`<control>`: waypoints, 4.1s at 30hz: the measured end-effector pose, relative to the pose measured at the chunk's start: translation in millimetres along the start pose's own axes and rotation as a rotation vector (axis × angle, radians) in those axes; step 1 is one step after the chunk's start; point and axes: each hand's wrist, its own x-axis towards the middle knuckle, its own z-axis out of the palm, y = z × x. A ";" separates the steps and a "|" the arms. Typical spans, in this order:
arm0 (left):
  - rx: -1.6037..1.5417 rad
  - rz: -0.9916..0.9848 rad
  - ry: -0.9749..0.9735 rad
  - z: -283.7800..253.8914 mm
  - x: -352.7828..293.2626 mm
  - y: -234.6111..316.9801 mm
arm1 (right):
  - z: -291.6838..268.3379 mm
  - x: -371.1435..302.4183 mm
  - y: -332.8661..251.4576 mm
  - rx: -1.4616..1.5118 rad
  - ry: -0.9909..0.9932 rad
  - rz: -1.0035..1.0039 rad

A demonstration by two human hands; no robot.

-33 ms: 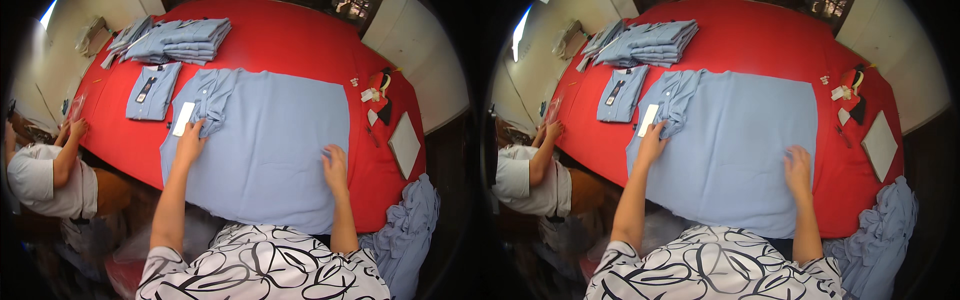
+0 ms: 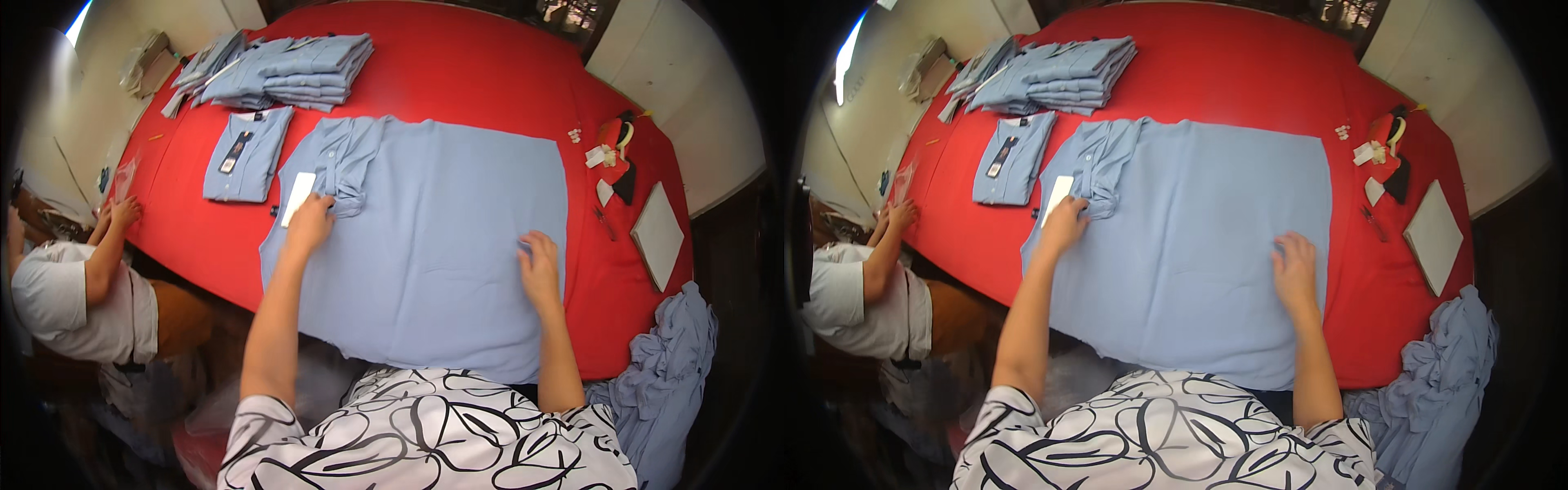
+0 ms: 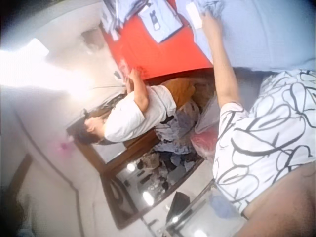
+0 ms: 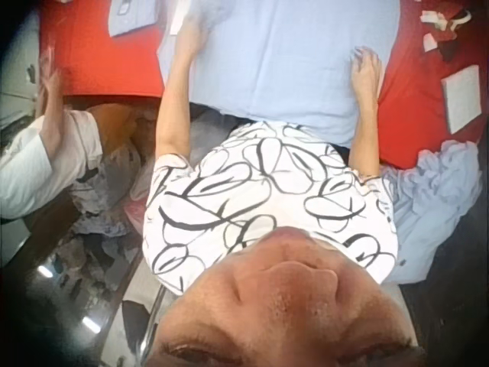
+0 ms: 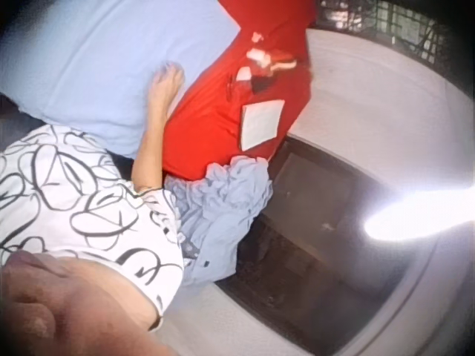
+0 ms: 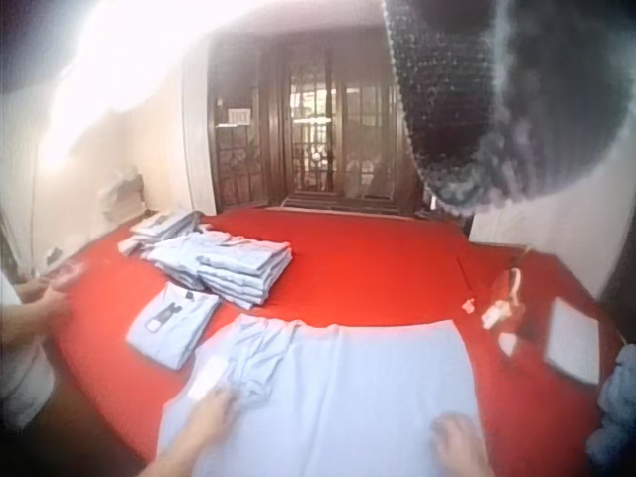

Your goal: The person folds blue collared shirts on a red table using a cardboard template. The person aligns the shirt, places the template on the back, folds the sleeves and sides over the board, and secures tags and collar stays before moving the finished shirts aside.

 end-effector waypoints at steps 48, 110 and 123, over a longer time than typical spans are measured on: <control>-0.291 -0.438 0.780 -18.7 -78.5 -256.1 | -149.9 -116.7 41.4 -0.112 -0.228 0.597; -0.374 -0.125 0.381 5.8 -55.7 -147.7 | 57.3 157.4 -71.5 0.022 -0.259 0.142; -0.567 -0.147 0.275 -13.5 -46.1 -135.4 | -50.1 71.6 214.1 -0.782 0.187 0.775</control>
